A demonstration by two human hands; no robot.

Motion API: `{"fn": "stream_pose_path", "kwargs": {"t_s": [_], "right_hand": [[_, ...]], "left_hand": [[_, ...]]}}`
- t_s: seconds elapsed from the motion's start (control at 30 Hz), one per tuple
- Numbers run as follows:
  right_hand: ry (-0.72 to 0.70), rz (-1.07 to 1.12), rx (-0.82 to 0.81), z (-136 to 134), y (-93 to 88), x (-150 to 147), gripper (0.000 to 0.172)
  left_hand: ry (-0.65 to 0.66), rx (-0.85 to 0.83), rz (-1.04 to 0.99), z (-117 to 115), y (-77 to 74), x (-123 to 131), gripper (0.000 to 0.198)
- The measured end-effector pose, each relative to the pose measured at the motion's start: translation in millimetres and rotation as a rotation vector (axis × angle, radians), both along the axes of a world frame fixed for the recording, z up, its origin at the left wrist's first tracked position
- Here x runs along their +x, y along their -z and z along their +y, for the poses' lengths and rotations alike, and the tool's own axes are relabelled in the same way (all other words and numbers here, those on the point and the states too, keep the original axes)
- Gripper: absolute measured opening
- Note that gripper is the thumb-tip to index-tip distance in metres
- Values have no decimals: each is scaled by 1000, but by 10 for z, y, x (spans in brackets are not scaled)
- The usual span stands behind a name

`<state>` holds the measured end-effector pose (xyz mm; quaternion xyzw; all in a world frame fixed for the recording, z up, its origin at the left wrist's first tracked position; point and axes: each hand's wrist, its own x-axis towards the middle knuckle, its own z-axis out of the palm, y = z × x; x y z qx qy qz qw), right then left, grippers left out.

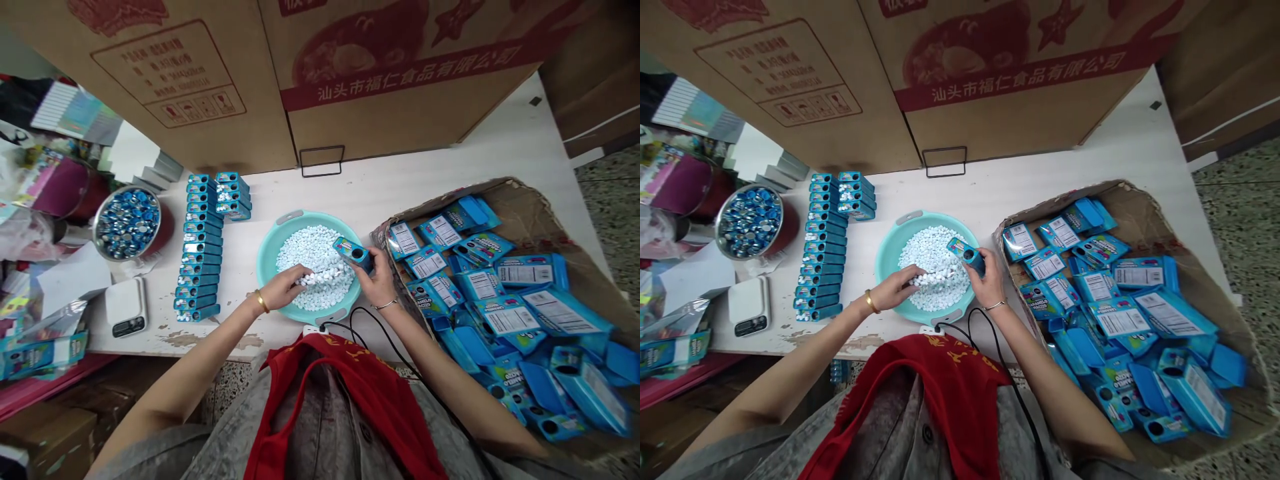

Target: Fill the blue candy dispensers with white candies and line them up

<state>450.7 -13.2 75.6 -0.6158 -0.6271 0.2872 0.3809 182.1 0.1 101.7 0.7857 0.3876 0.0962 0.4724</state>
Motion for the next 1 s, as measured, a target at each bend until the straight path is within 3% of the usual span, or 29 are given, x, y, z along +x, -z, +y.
{"fn": "stream_pose_path", "kwargs": {"t_s": [0.13, 0.33, 0.47, 0.57, 0.67, 0.73, 0.87, 0.93, 1.0], "right_hand": [[-123, -39, 24, -21, 4, -107, 30], [-261, -71, 100, -92, 57, -285, 35], [-276, -51, 111, -115, 78, -346, 37], [-261, -35, 105, -98, 99, -342, 38], [-233, -34, 115, -61, 126, -294, 38], [-211, -41, 115, -32, 141, -246, 37], [-167, -36, 74, 17, 143, -151, 36], [-145, -36, 58, 38, 132, -121, 34], [-122, -39, 48, 55, 116, -106, 32]], "left_hand": [[55, 100, 159, 218, -506, -28, 29], [239, 176, 655, 387, -1097, 337, 49], [294, 271, 803, 332, -1367, 595, 52], [285, 325, 779, 307, -1422, 608, 42], [209, 320, 766, 360, -1264, 413, 31], [108, 284, 725, 422, -1002, 220, 30], [-75, 196, 589, 477, -180, -26, 35], [-103, 173, 607, 421, 240, 10, 36], [-82, 160, 642, 307, 562, 143, 38]]}}
